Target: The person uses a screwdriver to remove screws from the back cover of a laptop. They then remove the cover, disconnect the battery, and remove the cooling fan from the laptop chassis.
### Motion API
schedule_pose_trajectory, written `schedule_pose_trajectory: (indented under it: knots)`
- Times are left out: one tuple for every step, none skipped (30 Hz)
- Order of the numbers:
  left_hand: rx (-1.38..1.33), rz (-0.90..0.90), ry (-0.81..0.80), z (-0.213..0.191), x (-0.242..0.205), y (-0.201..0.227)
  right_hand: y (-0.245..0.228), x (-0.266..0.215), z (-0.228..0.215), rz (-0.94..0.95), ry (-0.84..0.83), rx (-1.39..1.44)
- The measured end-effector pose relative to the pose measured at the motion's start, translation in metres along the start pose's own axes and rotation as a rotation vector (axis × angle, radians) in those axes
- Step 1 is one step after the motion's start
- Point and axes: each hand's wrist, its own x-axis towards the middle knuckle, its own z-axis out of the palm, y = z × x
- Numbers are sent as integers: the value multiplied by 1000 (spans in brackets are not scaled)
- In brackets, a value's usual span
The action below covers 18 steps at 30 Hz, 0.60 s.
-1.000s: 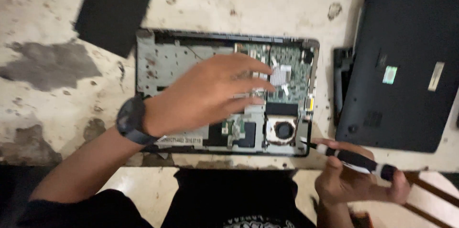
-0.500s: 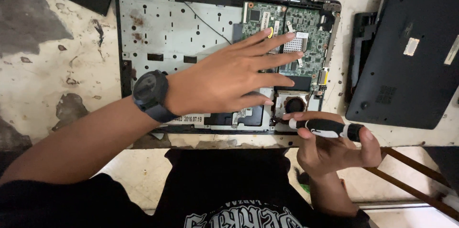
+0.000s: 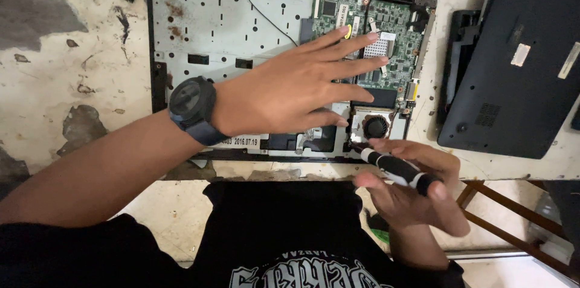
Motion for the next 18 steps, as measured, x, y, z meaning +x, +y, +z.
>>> schedule_pose_trajectory:
  knots:
    - [-1,7,15,0,0,0,0,-5,0,1,31,20]
    - [-2,15,31,0,0,0,1,-10,0,3,62,40]
    - [-3,14,34,1,0,-1,-2,-7,-1,2,59,40]
    - [9,13,23,2,0,-2,-4,-6,-1,-38,42,-49]
    - [22,11,13,3,-1,-2,-6,-4,-2,-78,24,-136]
    - [22,9,15,4,-1,-1,-9,-3,-1,-80,21,-134]
    - [14,5,11,3,-1,-1,-12,-2,1,-20,56,-151]
    - [5,1,6,3,-1,-1,-15,0,2,40,90,-167]
    - [7,1,8,3,-2,-1,-12,-2,-1,37,89,-167]
    - [5,5,17,3,-2,-1,-9,-3,-4,15,32,-61]
    - [4,9,26,4,-3,-1,-6,-4,-6,-7,-24,44]
    - [6,9,27,4,-3,-1,-6,-6,-6,-9,-24,44]
    - [5,0,18,4,-3,0,-6,-9,-6,26,-41,142]
    - [5,-9,9,3,-2,0,-6,-11,-6,61,-58,240]
    - [6,-9,8,3,-3,0,-3,-4,-6,61,-58,241]
    - [8,-3,14,4,-3,0,-1,3,-5,16,-84,203]
    - [12,3,22,4,-2,0,2,11,-5,-30,-111,166]
    - [13,3,23,4,-2,-1,-1,11,-5,-32,-111,167]
